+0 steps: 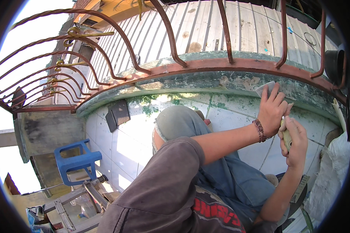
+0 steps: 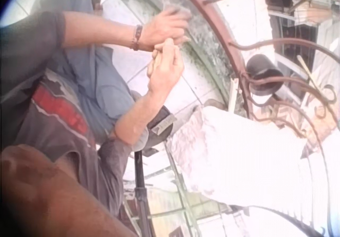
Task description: The person scrapes old green paint from a curved metal railing using a scraper tool. They work along the length of the railing, removing loose paint and debris while sitting on the floor.
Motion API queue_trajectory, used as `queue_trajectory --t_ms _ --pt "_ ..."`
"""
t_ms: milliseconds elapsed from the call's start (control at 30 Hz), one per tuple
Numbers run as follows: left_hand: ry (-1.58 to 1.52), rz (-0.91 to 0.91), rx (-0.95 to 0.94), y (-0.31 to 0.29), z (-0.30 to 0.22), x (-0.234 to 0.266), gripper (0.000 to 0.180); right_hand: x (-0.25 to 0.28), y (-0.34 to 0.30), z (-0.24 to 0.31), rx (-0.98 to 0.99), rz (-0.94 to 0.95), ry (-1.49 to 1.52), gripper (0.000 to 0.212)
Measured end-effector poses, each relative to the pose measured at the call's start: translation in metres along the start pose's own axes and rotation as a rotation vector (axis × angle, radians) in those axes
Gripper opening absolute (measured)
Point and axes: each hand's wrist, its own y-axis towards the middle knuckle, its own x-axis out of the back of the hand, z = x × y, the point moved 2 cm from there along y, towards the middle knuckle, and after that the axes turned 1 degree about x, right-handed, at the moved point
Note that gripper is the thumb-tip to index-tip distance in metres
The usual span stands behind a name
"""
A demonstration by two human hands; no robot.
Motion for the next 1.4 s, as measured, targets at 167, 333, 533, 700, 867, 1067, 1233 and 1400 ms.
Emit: queue_trajectory --t_ms 167,333,533,700,867,1067,1233,1400 --pt "0.01 -0.005 -0.011 0.001 -0.002 0.0 0.02 0.0 -0.001 0.001 0.007 -0.01 0.007 0.037" --pt "0.02 -0.015 -0.029 0.001 -0.001 -0.002 0.021 0.0 0.0 0.001 -0.005 -0.029 -0.012 0.037" --pt "0.021 -0.003 -0.035 0.0 -0.001 -0.003 0.02 0.001 -0.002 0.002 0.017 -0.005 -0.005 0.037" --pt "0.014 -0.02 -0.041 0.002 -0.002 -0.001 0.019 -0.002 -0.001 -0.001 0.025 -0.017 -0.027 0.038" --pt "0.03 0.004 -0.027 0.003 -0.004 -0.001 0.019 0.001 -0.001 0.0 0.017 0.021 0.023 0.037" --pt "0.06 0.008 -0.044 0.002 0.002 0.003 0.02 -0.006 0.001 0.001 0.029 0.033 -0.009 0.036" --pt "0.097 0.003 -0.061 0.003 0.001 0.0 0.019 0.002 0.0 0.0 0.043 0.061 0.006 0.035" --pt "0.053 -0.009 -0.079 0.001 0.004 -0.001 0.019 -0.001 -0.004 0.007 -0.009 0.056 -0.026 0.036"
